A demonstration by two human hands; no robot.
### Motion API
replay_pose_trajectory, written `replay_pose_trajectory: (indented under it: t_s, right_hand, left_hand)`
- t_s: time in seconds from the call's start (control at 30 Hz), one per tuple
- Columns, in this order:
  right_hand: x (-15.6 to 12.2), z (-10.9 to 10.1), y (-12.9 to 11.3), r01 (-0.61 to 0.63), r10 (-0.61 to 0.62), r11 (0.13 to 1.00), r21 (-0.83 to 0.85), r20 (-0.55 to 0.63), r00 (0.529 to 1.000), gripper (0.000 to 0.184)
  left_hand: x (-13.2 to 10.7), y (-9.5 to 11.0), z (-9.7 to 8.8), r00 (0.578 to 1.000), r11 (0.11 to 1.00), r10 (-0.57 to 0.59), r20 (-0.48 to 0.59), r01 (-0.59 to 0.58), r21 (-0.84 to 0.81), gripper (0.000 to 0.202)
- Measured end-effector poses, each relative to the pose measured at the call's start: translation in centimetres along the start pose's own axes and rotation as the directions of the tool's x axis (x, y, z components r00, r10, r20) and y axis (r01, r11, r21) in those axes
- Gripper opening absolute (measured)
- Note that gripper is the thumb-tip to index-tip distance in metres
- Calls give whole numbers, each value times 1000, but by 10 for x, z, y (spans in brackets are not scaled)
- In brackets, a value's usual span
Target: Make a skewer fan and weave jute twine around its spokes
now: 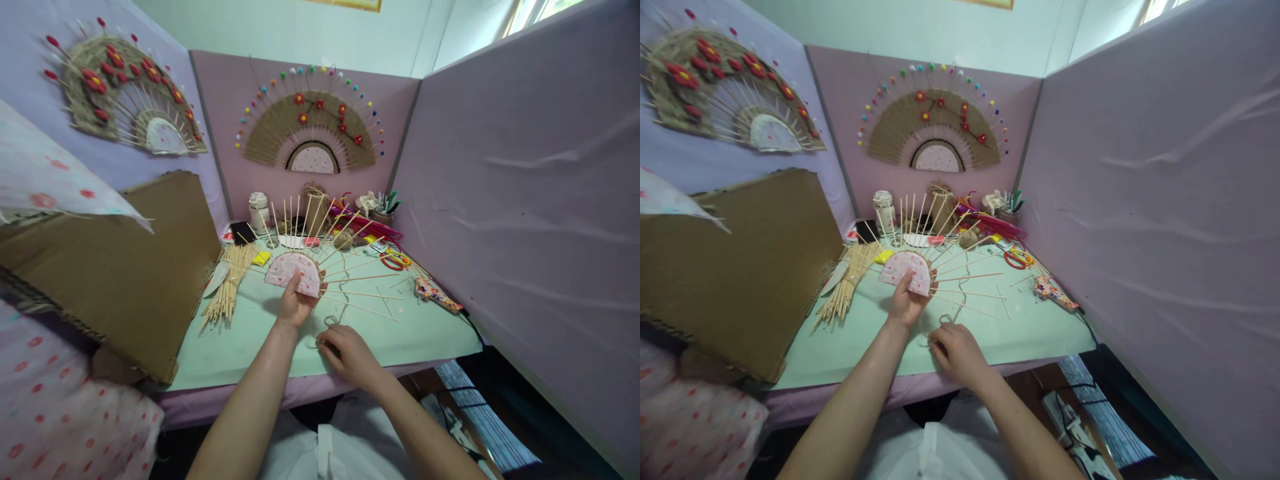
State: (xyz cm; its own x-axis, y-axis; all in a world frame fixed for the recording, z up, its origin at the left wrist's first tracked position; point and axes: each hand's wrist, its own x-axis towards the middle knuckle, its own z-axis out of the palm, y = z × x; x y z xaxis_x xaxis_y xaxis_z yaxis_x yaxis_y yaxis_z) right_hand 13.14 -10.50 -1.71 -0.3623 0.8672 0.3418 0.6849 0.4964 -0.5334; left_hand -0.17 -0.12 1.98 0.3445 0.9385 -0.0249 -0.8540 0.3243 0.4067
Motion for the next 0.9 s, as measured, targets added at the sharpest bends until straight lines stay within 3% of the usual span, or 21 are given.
replay_pose_trajectory:
  t_s: [0.1, 0.2, 0.27, 0.33, 0.4, 0.5, 0.7, 0.77, 0.9]
  right_hand:
    - [2, -8, 7, -58, 72, 992, 116, -123, 990, 36]
    - [12, -6, 13, -76, 161, 928, 365, -207, 965, 54]
    - [23, 2, 13, -100, 269, 795, 599, -200, 942, 52]
    - [36, 11, 9, -104, 360, 593, 798, -147, 921, 49]
    - [46, 18, 4, -102, 431, 418, 903, -99, 897, 47]
    - [54, 24, -4, -115, 541, 297, 948, -68, 838, 45]
    - [56, 34, -4, -116, 613, 302, 946, -99, 784, 37]
    - [56, 36, -1, -124, 621, 359, 925, -137, 772, 33]
    - [55, 36, 3, -96, 575, 565, 819, -308, 757, 30]
  left_hand:
    - [1, -1, -1, 1000, 1000, 16, -8, -16, 12, 25]
    - [2, -3, -2, 999, 999, 37, -17, -36, 35, 27]
    - [3, -4, -3, 999, 998, 45, -32, -43, 45, 28]
    - [3, -4, -4, 998, 997, 42, -49, -39, 59, 29]
    - [3, -4, -4, 998, 997, 30, -63, -25, 79, 29]
    - [4, -4, -4, 997, 996, 34, -68, -29, 79, 30]
    - [7, -5, -6, 996, 998, 54, -66, -51, 48, 35]
    - [7, -5, -6, 995, 998, 63, -73, -61, 31, 34]
    - [6, -5, -6, 995, 998, 60, -74, -61, -4, 31]
